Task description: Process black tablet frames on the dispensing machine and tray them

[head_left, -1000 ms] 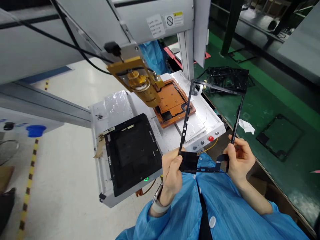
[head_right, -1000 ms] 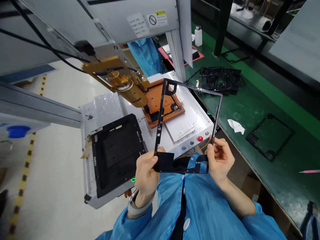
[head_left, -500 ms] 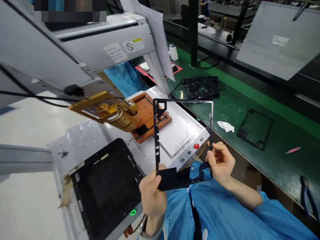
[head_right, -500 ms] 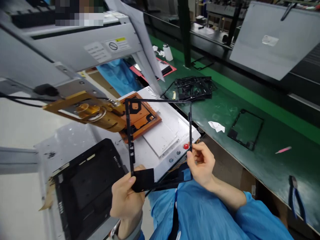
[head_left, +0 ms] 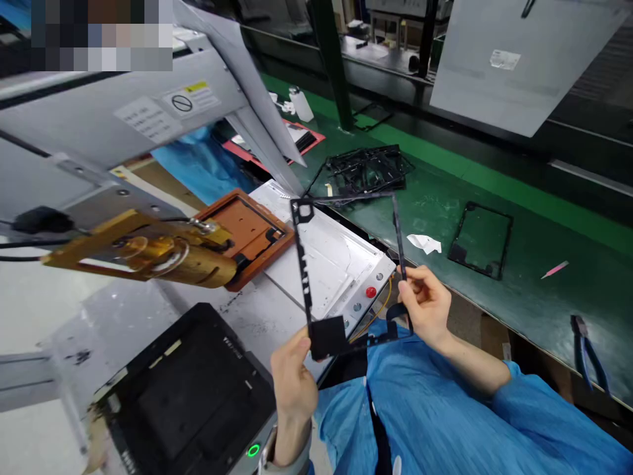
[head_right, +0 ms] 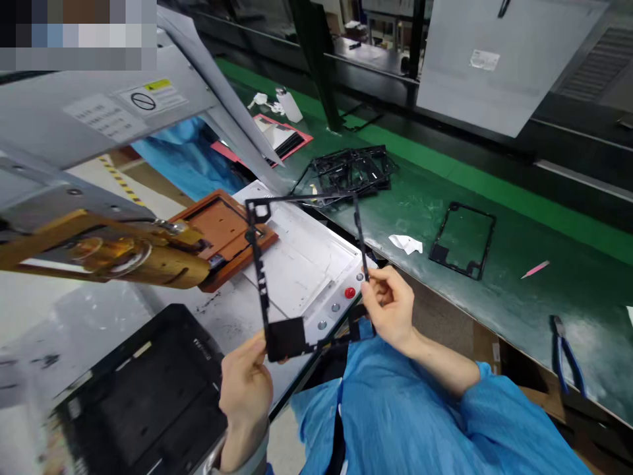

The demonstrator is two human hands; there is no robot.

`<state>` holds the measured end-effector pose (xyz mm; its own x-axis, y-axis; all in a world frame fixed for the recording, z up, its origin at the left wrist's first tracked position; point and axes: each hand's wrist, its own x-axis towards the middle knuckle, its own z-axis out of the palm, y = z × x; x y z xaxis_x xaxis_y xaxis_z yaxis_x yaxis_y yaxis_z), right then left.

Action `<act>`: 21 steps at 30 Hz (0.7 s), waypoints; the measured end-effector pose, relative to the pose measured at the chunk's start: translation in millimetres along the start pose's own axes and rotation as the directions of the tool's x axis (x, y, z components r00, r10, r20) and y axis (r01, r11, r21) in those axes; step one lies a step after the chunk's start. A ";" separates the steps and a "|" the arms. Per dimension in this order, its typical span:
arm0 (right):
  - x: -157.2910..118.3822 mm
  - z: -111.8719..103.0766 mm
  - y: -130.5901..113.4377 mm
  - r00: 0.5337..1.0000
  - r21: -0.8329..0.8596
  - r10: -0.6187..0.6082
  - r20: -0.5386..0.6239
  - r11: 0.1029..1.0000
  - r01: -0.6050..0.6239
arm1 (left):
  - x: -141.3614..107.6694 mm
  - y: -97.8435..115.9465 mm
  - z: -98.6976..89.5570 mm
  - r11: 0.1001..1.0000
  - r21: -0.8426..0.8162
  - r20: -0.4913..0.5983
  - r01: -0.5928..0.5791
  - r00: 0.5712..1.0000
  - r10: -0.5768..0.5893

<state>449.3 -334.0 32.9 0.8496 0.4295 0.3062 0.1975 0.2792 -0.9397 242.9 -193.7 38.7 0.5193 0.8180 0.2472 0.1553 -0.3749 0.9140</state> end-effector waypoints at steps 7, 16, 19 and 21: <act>87.4 -92.4 27.6 0.950 -0.163 0.116 -0.291 0.972 -0.169 | 38.4 43.3 5.5 0.961 0.266 0.247 0.078 0.958 -0.146; 151.3 -228.7 48.6 0.826 -0.423 0.079 -0.558 0.830 -0.365 | 94.2 40.5 10.5 0.857 0.480 0.413 -0.190 0.910 -0.029; 160.3 -252.2 47.4 0.815 -0.495 0.077 -0.575 0.760 -0.421 | 116.0 35.1 15.5 0.827 0.526 0.415 -0.200 0.909 -0.044; 163.3 -263.6 42.0 0.826 -0.559 0.078 -0.558 0.700 -0.444 | 128.2 28.8 19.4 0.806 0.557 0.438 -0.198 0.895 -0.083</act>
<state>725.2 -478.6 3.3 0.9902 -0.1031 0.0942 0.0341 -0.4755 -0.8791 330.2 -108.0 90.5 0.8203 0.5720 0.0049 0.4904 -0.7076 0.5087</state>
